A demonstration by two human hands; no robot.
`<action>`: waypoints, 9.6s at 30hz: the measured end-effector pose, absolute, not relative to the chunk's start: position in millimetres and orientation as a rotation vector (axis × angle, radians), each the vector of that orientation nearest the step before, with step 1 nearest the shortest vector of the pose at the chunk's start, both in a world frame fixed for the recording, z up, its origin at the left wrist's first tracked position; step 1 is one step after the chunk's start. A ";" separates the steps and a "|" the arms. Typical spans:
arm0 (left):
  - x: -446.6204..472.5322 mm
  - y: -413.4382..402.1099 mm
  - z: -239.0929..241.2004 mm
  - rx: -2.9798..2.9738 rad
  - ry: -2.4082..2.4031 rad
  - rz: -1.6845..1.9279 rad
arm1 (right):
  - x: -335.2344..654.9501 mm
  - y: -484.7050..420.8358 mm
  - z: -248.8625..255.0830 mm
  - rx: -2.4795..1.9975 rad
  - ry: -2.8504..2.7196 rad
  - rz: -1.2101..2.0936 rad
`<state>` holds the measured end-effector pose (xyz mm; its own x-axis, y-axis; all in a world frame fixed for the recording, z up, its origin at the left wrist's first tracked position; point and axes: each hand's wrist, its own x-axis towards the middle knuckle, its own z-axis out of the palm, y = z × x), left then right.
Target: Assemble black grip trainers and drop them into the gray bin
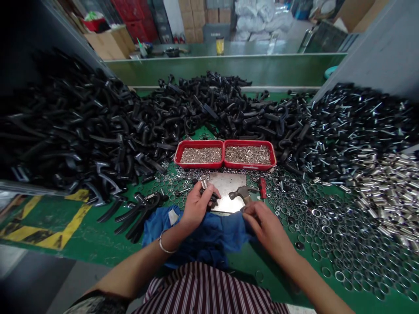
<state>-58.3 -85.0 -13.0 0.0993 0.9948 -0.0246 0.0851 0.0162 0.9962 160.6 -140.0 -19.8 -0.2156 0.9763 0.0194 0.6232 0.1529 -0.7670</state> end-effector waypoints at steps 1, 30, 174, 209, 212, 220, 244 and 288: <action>-56.7 -86.3 -11.3 1.359 1.183 1.088 | 154.9 -137.8 -17.3 -1.517 -1.728 0.962; -41.3 -95.9 7.3 1.663 1.023 1.186 | 116.9 -107.0 0.8 -1.152 -0.969 1.557; -67.1 -73.4 -15.2 1.845 0.997 1.135 | 109.0 -102.3 -0.3 -1.393 -1.866 1.372; -32.4 -13.9 -20.8 2.646 0.982 0.029 | 182.9 -163.1 -36.2 -1.855 -2.202 0.194; -22.0 -10.1 -30.8 2.729 0.968 0.001 | 201.3 -172.6 -49.7 -1.943 -2.199 0.290; -1.4 22.2 6.2 2.758 0.933 0.282 | 242.8 -167.2 -49.4 -1.954 -1.945 0.687; 3.4 77.0 -0.4 2.249 1.233 0.878 | 211.7 -160.7 -29.8 -1.723 -0.958 1.163; -57.6 -41.5 -39.2 2.355 1.053 0.453 | 204.8 -125.3 -32.0 -1.948 -1.914 0.839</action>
<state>-57.6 -41.5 -39.2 0.6421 0.7613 0.0895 0.5886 -0.5645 0.5786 204.8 -125.3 -32.0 -0.0483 0.9777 -0.2044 0.8128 -0.0805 -0.5769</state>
